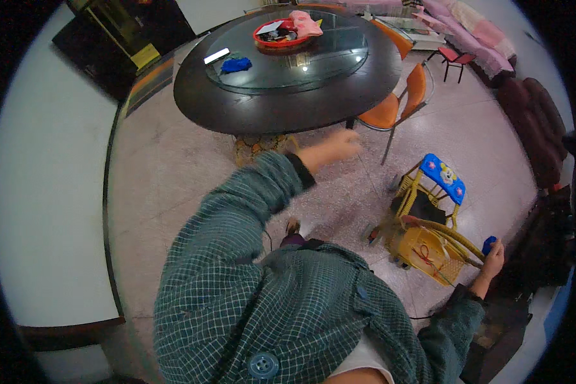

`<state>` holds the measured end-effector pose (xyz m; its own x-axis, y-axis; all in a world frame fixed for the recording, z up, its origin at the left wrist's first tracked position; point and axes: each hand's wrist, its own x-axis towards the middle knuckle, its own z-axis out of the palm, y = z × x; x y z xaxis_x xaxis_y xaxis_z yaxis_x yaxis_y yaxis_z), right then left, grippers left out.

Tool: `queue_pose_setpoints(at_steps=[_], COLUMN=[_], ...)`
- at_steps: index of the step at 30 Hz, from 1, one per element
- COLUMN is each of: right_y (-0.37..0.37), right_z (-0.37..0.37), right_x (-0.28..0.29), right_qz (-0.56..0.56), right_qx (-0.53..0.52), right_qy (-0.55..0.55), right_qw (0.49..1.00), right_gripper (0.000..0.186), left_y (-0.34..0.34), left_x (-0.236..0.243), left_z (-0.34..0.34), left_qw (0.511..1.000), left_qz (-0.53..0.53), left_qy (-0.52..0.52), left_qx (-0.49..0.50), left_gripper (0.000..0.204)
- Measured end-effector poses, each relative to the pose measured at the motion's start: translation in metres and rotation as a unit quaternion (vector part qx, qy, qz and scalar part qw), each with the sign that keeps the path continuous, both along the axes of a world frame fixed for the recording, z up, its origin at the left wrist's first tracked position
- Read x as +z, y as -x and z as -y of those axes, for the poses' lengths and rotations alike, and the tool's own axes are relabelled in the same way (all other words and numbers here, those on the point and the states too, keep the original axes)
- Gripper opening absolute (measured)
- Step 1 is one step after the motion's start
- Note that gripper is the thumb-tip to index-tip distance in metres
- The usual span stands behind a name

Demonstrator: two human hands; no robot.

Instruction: The person cleans a child's wicker chair with a blue cloth, then uses a green zip tie to secure the blue plastic tray to the chair frame. The person threads the zip tie through the tray and around the frame, tightens it, and opens a drawer to retrieve additional items.

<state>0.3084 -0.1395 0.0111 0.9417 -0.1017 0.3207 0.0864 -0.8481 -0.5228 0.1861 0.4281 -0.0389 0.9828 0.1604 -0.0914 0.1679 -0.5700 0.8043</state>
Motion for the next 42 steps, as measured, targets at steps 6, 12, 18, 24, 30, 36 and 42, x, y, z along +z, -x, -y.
queue_pose_setpoints(at_steps=[6, 12, 18, 24, 30, 36, 42], right_y=[0.043, 0.050, 0.033, 0.028, 0.021, 0.052, 0.091], right_z=[-0.112, -0.170, -0.179, -0.211, -0.206, -0.146, -0.074], right_x=[-0.013, -0.022, -0.030, -0.015, -0.008, -0.002, -0.019], right_qz=[0.097, 0.065, 0.007, -0.017, 0.184, 0.290, 0.376], right_qx=[-0.058, -0.111, -0.185, -0.231, -0.336, -0.357, -0.363], right_qy=[0.134, 0.279, 0.013, -0.429, -0.362, -0.632, -0.667], right_qw=[0.985, 0.952, 0.983, 0.873, 0.850, 0.624, 0.532], right_gripper=[0.039, 0.036, 0.040, 0.032, 0.026, 0.029, 0.031], left_y=[0.031, 0.020, -0.029, -0.055, -0.046, -0.086, -0.160], left_x=[-0.002, -0.029, -0.092, -0.160, -0.161, -0.094, -0.021], left_z=[-0.290, -0.464, -0.561, -0.633, -0.630, -0.538, -0.280], left_qw=[0.953, 0.898, 0.854, 0.911, 0.852, 0.915, 0.957], left_qz=[-0.059, -0.154, -0.153, -0.078, -0.126, 0.065, 0.210], left_qy=[-0.179, -0.289, -0.346, -0.328, -0.431, -0.192, 0.021], left_qx=[0.236, 0.295, 0.358, 0.237, 0.269, 0.350, 0.200], left_gripper=[0.046, 0.034, 0.040, 0.041, 0.027, 0.039, 0.040])
